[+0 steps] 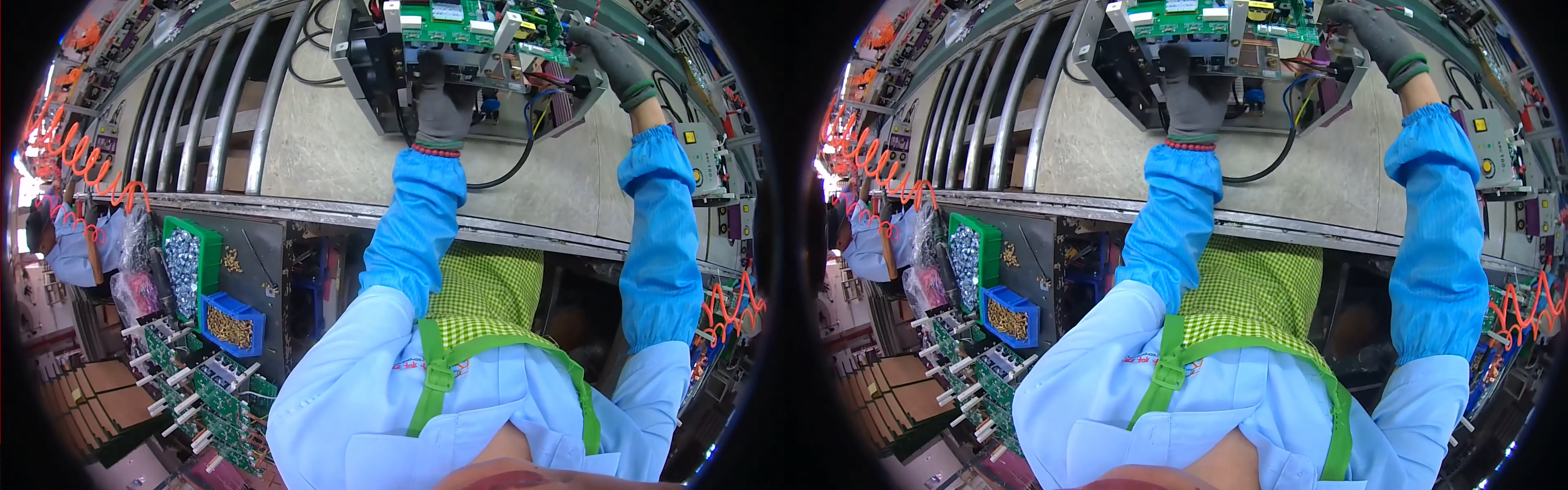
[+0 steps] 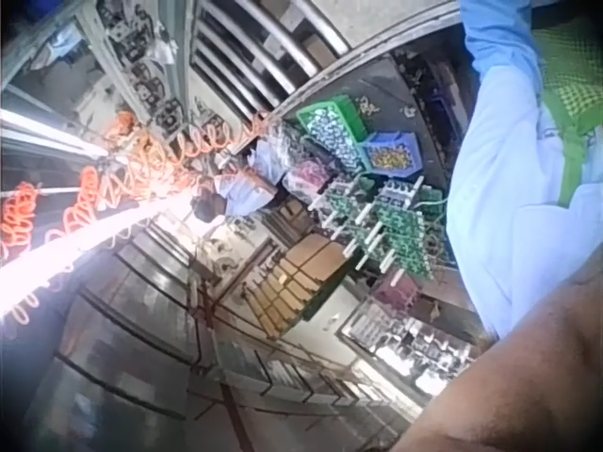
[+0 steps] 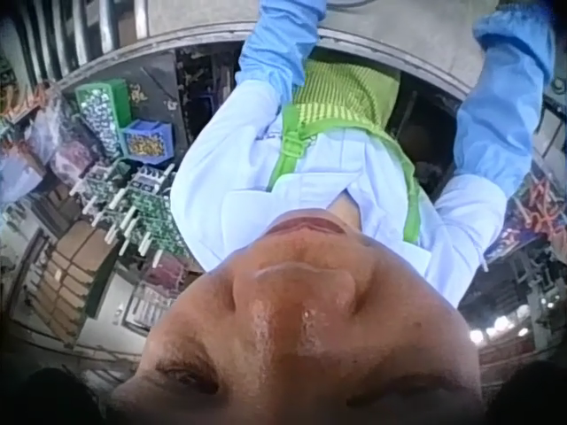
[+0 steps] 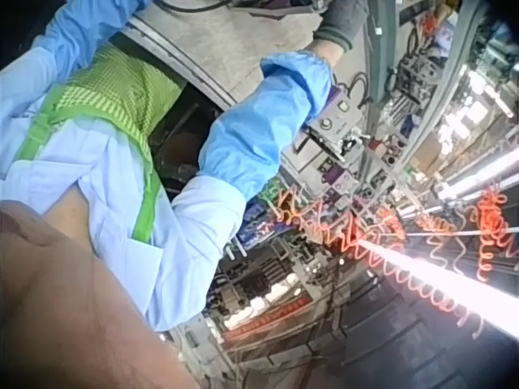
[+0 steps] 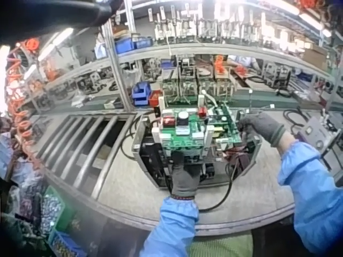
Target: The recorder is assembling an electronic circuit board into a metal housing using an electric screwdriver.
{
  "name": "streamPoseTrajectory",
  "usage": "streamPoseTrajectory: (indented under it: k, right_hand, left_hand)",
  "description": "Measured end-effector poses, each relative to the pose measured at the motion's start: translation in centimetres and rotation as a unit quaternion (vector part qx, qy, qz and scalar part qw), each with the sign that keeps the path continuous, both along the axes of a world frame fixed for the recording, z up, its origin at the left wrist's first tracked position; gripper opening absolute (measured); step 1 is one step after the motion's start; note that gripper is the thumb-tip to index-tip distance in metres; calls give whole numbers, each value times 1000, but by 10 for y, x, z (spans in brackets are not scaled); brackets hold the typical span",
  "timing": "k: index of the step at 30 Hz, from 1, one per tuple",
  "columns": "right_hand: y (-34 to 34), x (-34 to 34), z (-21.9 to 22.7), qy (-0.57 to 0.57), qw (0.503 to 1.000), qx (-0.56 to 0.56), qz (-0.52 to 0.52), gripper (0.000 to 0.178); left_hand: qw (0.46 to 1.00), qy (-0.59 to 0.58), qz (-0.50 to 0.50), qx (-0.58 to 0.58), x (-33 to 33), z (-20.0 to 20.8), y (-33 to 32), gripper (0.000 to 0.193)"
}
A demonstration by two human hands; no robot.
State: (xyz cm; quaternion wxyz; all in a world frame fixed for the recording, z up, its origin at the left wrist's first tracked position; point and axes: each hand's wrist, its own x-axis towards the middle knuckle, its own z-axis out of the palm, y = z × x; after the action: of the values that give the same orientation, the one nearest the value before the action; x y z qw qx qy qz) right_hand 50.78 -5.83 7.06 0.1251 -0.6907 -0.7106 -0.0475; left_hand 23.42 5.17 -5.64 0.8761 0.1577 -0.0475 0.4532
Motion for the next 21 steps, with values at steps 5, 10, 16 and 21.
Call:
streamPoseTrajectory:
  k: [5,10,16,21]
  right_hand:
    - [6,6,-12,70,997,9,28,35]
    - [7,5,-16,120,993,-5,9,35]
    - [9,4,-13,151,988,-13,2,35]
    - [7,5,-13,177,984,-22,-10,35]
  left_hand:
    - [995,85,25,40,-7,-12,4,57]
    - [996,87,-16,30,-6,-20,0,54]
    - [995,95,-1,21,-9,-19,-1,54]
    - [974,185,54,120,-16,-16,5,54]
